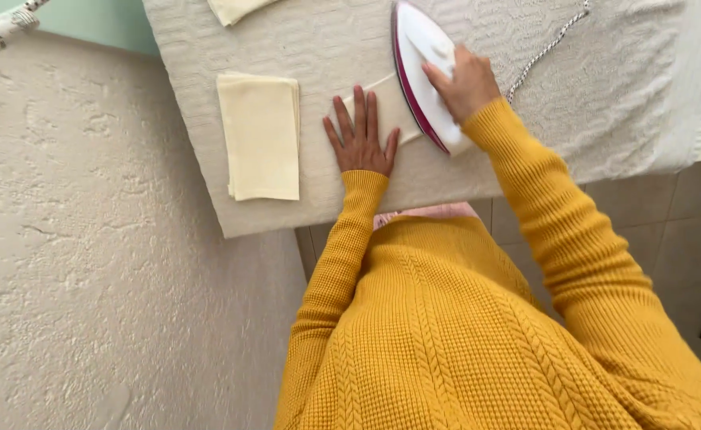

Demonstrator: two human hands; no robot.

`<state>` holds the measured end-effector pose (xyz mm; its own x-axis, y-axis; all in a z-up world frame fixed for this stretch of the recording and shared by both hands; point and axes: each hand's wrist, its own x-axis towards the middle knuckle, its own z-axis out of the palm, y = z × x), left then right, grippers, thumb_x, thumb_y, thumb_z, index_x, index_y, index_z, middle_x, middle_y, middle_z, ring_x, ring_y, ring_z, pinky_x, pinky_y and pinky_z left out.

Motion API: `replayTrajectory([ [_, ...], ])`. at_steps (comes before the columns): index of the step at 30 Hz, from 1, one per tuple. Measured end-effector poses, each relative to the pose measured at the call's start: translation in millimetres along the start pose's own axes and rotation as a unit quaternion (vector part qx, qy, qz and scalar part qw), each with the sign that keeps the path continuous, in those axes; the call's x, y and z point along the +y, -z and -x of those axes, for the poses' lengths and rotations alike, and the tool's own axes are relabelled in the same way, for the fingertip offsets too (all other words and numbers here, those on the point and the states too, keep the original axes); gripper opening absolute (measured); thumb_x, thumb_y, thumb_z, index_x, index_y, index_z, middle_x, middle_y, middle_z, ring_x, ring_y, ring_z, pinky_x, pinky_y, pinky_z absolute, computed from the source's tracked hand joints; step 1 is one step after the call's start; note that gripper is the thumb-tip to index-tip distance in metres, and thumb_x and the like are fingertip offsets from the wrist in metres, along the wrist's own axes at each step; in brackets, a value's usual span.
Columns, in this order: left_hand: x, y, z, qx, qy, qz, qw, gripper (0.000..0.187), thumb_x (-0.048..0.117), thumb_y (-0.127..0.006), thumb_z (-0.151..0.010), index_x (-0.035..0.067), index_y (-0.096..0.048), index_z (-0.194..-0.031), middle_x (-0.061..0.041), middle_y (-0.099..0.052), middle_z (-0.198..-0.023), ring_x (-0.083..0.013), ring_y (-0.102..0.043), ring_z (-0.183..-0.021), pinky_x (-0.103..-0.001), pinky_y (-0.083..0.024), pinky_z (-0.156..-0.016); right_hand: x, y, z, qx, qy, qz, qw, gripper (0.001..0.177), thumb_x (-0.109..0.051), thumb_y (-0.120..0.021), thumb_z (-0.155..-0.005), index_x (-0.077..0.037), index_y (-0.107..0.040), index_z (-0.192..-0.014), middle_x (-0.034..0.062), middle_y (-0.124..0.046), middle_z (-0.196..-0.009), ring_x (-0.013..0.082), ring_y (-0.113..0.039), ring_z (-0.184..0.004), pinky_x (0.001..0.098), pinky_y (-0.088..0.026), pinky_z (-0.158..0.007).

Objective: Ironing small pieces of off-white fabric on a white table.

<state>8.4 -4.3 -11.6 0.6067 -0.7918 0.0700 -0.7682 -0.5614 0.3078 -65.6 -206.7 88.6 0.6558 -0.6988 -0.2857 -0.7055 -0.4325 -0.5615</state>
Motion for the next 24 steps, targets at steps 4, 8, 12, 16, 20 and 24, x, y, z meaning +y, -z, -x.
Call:
replayTrajectory([
  [4,-1,13,10,-0.053,0.017,-0.011,0.998,0.082,0.064,-0.038,-0.106,0.015,-0.012,-0.166,-0.002,-0.003,-0.174,-0.0316,-0.001,-0.161,-0.058,0.000,-0.131,-20,-1,7,-0.035,-0.081,-0.041,0.995,0.050,-0.040,-0.066,-0.102,0.009,-0.059,-0.108,0.0263,-0.071,-0.081,0.0362,-0.073,-0.066,0.0436,-0.059,-0.063],
  [8,-9,3,8,-0.010,0.013,-0.018,1.000,0.080,0.061,-0.037,-0.107,0.015,-0.011,-0.167,-0.001,-0.004,-0.174,-0.0294,-0.002,-0.161,-0.057,0.000,-0.131,9,-26,-2,0.076,0.157,0.087,0.981,0.046,-0.036,-0.074,-0.105,0.009,-0.065,-0.104,0.0262,-0.073,-0.085,0.0358,-0.072,-0.072,0.0450,-0.059,-0.066],
  [12,-11,17,28,-0.044,0.021,0.011,0.999,0.072,0.051,-0.037,-0.109,0.015,-0.012,-0.166,-0.004,-0.007,-0.174,-0.0285,-0.006,-0.162,-0.055,-0.002,-0.132,-31,-16,17,-0.043,-0.054,-0.003,0.998,0.050,-0.040,-0.067,-0.101,0.009,-0.061,-0.109,0.0262,-0.072,-0.083,0.0348,-0.074,-0.072,0.0450,-0.060,-0.066],
  [16,-25,13,23,0.019,0.006,0.046,0.999,0.069,0.040,-0.039,-0.108,0.012,-0.011,-0.165,-0.007,-0.008,-0.172,-0.0281,-0.006,-0.160,-0.052,-0.003,-0.130,9,-48,10,0.043,0.119,0.039,0.991,0.051,-0.039,-0.072,-0.103,0.011,-0.064,-0.110,0.0302,-0.072,-0.093,0.0428,-0.073,-0.085,0.0486,-0.058,-0.076],
  [20,-31,11,52,-0.024,0.025,0.076,0.996,0.067,0.028,-0.041,-0.110,0.007,-0.010,-0.165,-0.011,-0.008,-0.173,-0.0280,-0.007,-0.161,-0.050,-0.005,-0.132,-18,-54,18,0.034,0.089,0.054,0.994,0.051,-0.039,-0.073,-0.104,0.011,-0.064,-0.107,0.0315,-0.071,-0.091,0.0471,-0.069,-0.086,0.0506,-0.056,-0.076],
  [24,-43,6,42,0.000,0.036,0.051,0.998,0.063,0.018,-0.041,-0.110,0.005,-0.012,-0.165,-0.011,-0.010,-0.174,-0.0263,-0.009,-0.163,-0.046,-0.008,-0.135,-22,-60,15,-0.002,0.047,0.010,0.999,0.055,-0.043,-0.069,-0.102,0.010,-0.061,-0.115,0.0315,-0.070,-0.098,0.0435,-0.071,-0.091,0.0483,-0.057,-0.082],
])
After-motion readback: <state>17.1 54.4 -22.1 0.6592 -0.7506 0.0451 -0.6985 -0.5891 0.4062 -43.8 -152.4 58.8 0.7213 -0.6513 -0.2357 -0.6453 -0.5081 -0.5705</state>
